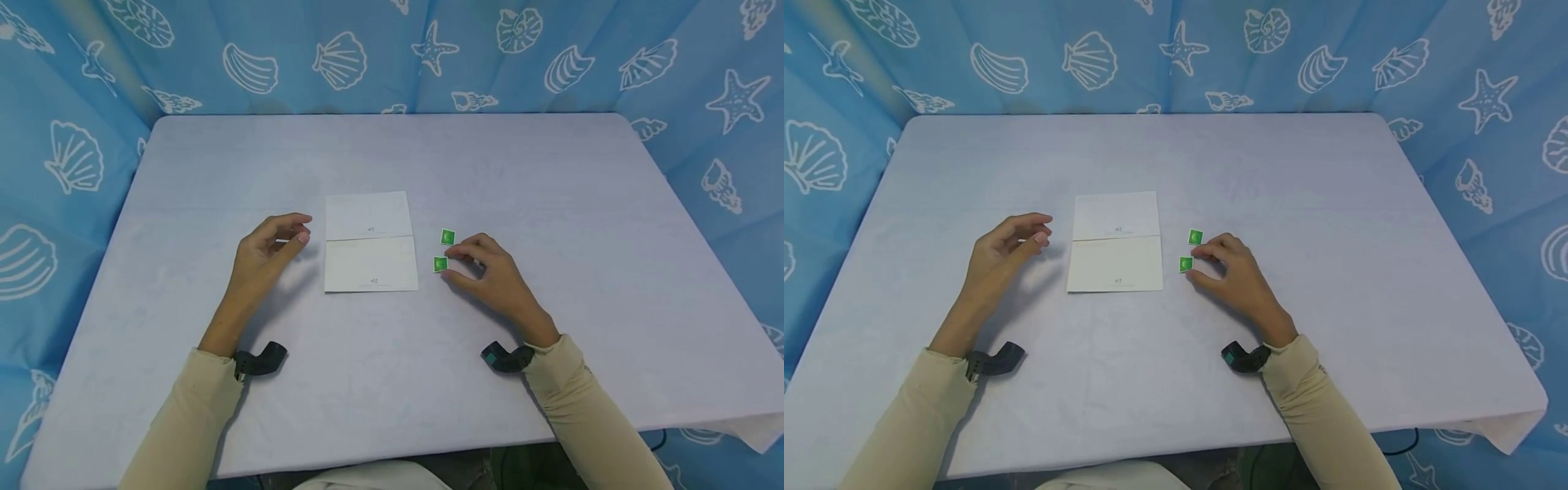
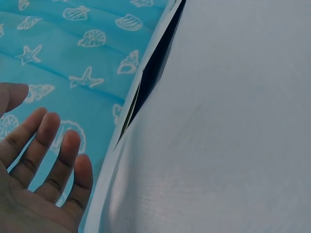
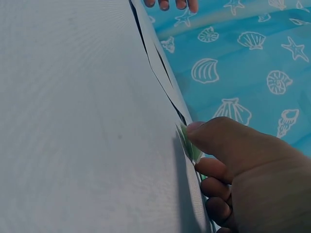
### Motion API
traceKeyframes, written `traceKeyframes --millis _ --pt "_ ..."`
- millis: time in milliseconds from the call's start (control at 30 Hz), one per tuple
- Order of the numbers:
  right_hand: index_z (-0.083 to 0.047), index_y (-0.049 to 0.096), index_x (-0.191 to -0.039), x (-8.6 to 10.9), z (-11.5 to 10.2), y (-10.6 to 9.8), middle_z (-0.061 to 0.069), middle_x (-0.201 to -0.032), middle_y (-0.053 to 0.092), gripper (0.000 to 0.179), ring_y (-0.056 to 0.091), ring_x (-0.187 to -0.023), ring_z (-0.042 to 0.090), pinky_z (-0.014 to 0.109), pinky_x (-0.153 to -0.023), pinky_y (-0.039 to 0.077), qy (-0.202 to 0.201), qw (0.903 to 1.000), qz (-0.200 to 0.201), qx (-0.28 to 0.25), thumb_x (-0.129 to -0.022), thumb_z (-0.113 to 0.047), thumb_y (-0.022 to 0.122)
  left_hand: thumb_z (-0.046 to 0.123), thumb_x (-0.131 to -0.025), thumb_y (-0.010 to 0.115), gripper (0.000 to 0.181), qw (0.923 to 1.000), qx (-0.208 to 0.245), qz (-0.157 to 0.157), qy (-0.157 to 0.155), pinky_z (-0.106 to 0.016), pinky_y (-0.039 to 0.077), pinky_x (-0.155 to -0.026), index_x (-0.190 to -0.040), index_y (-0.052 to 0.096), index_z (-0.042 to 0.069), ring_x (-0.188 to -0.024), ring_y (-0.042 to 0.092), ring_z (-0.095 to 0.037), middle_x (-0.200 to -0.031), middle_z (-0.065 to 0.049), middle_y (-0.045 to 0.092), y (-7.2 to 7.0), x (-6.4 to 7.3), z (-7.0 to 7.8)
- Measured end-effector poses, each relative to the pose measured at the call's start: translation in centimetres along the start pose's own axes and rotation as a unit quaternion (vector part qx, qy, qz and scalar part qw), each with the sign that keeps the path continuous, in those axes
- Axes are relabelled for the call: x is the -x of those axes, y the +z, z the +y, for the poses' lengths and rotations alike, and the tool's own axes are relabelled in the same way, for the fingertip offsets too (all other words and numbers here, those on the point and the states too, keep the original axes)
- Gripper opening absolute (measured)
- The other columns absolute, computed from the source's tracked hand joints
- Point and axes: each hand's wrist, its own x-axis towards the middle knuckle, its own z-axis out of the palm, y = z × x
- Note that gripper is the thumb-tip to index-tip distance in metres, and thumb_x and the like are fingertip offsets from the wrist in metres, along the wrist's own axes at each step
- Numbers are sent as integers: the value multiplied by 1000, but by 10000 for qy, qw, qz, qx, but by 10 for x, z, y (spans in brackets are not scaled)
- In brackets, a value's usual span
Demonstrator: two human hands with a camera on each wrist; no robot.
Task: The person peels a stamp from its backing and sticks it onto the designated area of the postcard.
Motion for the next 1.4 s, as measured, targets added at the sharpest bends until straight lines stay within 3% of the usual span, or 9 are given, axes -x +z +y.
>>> traceKeyframes --millis 133,267,867,1400 --pt "-5 73 -110 -1 1 1 6 -107 59 32 55 -99 20 35 -86 45 -34 10000 4 63 -81 -11 85 28 -98 67 33 10000 50 -2 39 -28 45 -90 -129 67 14 -108 59 -14 -124 -11 64 -1 -4 -13" --pt "-5 73 -110 -2 1 1 5 -107 59 33 55 -98 20 35 -86 45 -67 9999 -21 75 -80 -11 85 31 -97 68 33 9999 88 -9 98 -28 46 -89 -128 67 18 -108 60 -15 -123 -10 64 -1 -5 -18" --pt "-8 71 -110 -1 -1 -1 3 -107 59 31 54 -97 18 35 -86 44 240 9996 -153 -17 -82 -14 84 37 -97 68 34 10000 -14 -88 8 -28 46 -89 -126 68 20 -108 59 -14 -124 -6 65 -1 -3 -17" --pt "-10 71 -109 0 -2 -4 2 -105 60 30 55 -95 16 30 -82 44 207 9994 163 -230 -82 -14 84 27 -98 68 31 9998 -98 -145 76 -30 45 -88 -127 68 17 -108 59 -13 -125 -8 64 2 -2 -14"
